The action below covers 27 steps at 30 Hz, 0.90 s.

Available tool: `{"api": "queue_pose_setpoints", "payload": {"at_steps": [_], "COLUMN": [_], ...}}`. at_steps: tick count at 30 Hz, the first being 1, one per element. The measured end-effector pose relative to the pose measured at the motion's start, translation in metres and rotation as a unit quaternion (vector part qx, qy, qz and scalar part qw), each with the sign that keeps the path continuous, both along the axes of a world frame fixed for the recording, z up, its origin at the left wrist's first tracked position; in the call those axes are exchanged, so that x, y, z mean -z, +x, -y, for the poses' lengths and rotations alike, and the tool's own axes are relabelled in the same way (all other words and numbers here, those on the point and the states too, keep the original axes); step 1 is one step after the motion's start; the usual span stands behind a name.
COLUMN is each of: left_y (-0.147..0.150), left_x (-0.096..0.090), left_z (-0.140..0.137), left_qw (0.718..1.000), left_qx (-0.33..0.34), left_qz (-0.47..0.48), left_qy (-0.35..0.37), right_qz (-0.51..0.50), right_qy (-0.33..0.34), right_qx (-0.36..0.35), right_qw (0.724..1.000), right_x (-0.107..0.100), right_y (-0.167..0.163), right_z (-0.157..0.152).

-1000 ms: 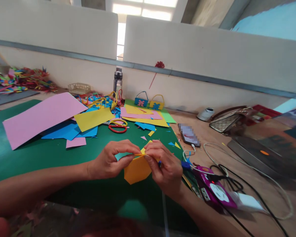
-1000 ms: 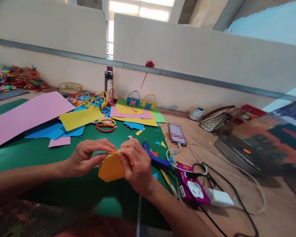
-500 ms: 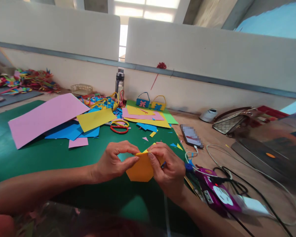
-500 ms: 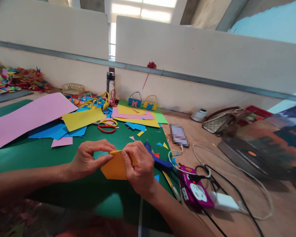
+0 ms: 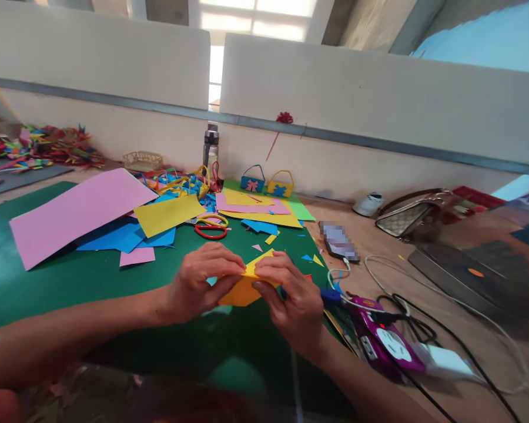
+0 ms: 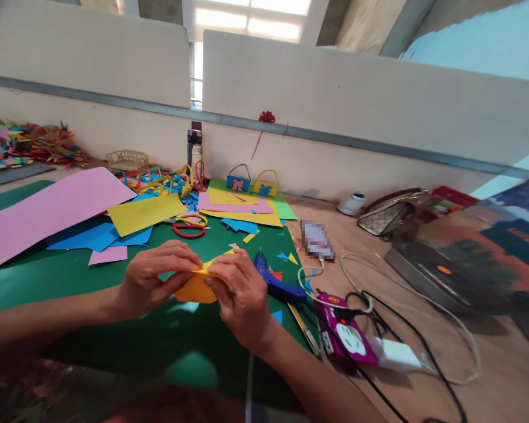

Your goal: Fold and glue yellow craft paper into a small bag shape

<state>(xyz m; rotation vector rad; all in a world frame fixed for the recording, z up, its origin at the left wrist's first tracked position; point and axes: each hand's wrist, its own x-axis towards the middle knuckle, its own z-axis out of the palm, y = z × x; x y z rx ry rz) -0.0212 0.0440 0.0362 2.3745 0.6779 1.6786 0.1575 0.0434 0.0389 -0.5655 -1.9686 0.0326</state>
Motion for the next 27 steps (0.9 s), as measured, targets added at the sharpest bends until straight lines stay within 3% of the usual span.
{"api": "queue_pose_setpoints", "payload": {"at_steps": [3, 7, 11, 23, 27], "left_y": [-0.0030, -0.0042, -0.0027, -0.0049, -0.0038], "left_x": [-0.0004, 0.0005, 0.0005, 0.0015, 0.0018], "left_z": [-0.0013, 0.0009, 0.0039, 0.0037, 0.0027], "left_qw": [0.993, 0.983, 0.985, 0.992, 0.994], "left_qx": [-0.029, -0.045, -0.035, -0.037, -0.006], "left_qz": [-0.067, -0.118, -0.121, -0.108, -0.104], "left_qy": [0.091, 0.132, 0.118, 0.053, 0.038], "right_qz": [0.008, 0.014, 0.005, 0.037, 0.046], "right_qy": [-0.010, -0.016, -0.005, 0.050, 0.052], "right_qx": [-0.017, -0.033, -0.051, 0.024, 0.019], "right_qw": [1.000, 0.999, 0.999, 0.998, 0.997], "right_x": [0.0012, 0.0056, 0.0101, 0.0013, 0.0030], "right_y": [0.0005, 0.0009, -0.0002, 0.0003, 0.0002], "right_z": [-0.0004, 0.0009, 0.0021, 0.0029, 0.0027]}}
